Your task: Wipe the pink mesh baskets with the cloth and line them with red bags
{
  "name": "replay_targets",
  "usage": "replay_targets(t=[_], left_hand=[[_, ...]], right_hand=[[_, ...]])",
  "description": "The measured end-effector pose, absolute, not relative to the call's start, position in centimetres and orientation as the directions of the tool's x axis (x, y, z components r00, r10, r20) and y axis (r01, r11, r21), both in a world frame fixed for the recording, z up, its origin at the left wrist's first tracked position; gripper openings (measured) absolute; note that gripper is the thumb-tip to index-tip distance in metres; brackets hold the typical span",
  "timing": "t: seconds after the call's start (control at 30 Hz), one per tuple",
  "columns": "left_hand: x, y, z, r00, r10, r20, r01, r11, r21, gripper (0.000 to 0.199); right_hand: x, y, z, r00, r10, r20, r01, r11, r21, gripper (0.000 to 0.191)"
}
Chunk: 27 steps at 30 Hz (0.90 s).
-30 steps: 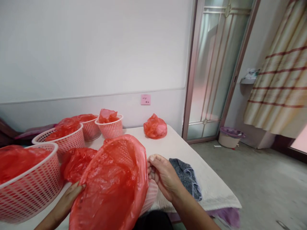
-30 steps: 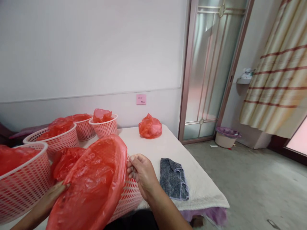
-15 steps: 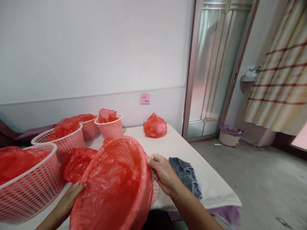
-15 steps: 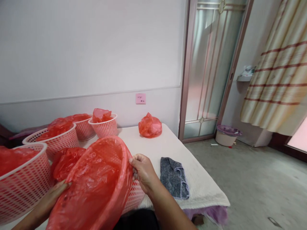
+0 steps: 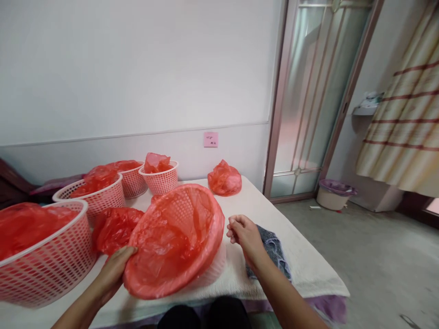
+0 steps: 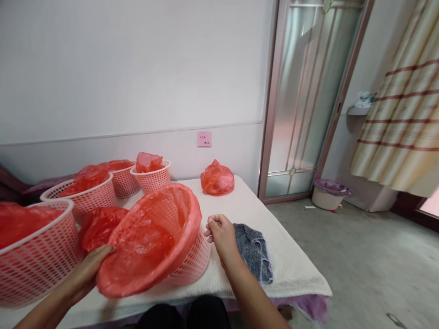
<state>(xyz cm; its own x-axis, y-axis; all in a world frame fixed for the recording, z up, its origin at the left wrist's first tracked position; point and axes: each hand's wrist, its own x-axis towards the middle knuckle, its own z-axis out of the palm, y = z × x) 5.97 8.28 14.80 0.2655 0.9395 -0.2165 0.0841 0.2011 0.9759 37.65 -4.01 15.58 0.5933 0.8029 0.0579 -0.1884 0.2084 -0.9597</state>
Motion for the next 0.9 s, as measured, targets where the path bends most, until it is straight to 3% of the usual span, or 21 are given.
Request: replay_targets(t=[0.13, 0.33, 0.43, 0.57, 0.73, 0.9], left_hand=[[7.0, 8.5, 14.8, 0.286, 0.924, -0.254, -0.002, 0.266, 0.964, 0.027], [10.4, 6.8, 16.0, 0.3, 0.927, -0.225, 0.052, 0.22, 0.974, 0.03], [11.7, 6.2, 16.4, 0.295, 0.935, -0.196, 0.057, 0.188, 0.981, 0.032], [12.2, 6.0, 16.6, 0.296, 0.937, -0.187, 0.078, 0.171, 0.982, 0.034], [12.0, 6.2, 16.7, 0.304, 0.932, -0.197, 0.093, 0.177, 0.98, 0.034], [12.0, 6.5, 16.7, 0.302, 0.929, -0.216, 0.09, 0.198, 0.976, 0.037]], right_hand=[[37.4, -5.6, 15.5, 0.645, 0.749, 0.154, -0.072, 0.26, -0.963, 0.028], [37.6, -7.2, 15.9, 0.649, 0.681, 0.339, 0.203, 0.274, -0.94, 0.029], [38.8, -6.7, 15.5, 0.691, 0.7, 0.179, -0.019, 0.266, -0.964, 0.036], [40.6, -5.3, 14.9, 0.621, 0.779, -0.085, -0.403, 0.225, -0.887, 0.026], [41.6, -3.5, 14.5, 0.426, 0.898, -0.115, -0.576, 0.171, -0.8, 0.014], [41.8, -2.3, 13.3, 0.379, 0.92, -0.097, -0.646, 0.188, -0.74, 0.012]])
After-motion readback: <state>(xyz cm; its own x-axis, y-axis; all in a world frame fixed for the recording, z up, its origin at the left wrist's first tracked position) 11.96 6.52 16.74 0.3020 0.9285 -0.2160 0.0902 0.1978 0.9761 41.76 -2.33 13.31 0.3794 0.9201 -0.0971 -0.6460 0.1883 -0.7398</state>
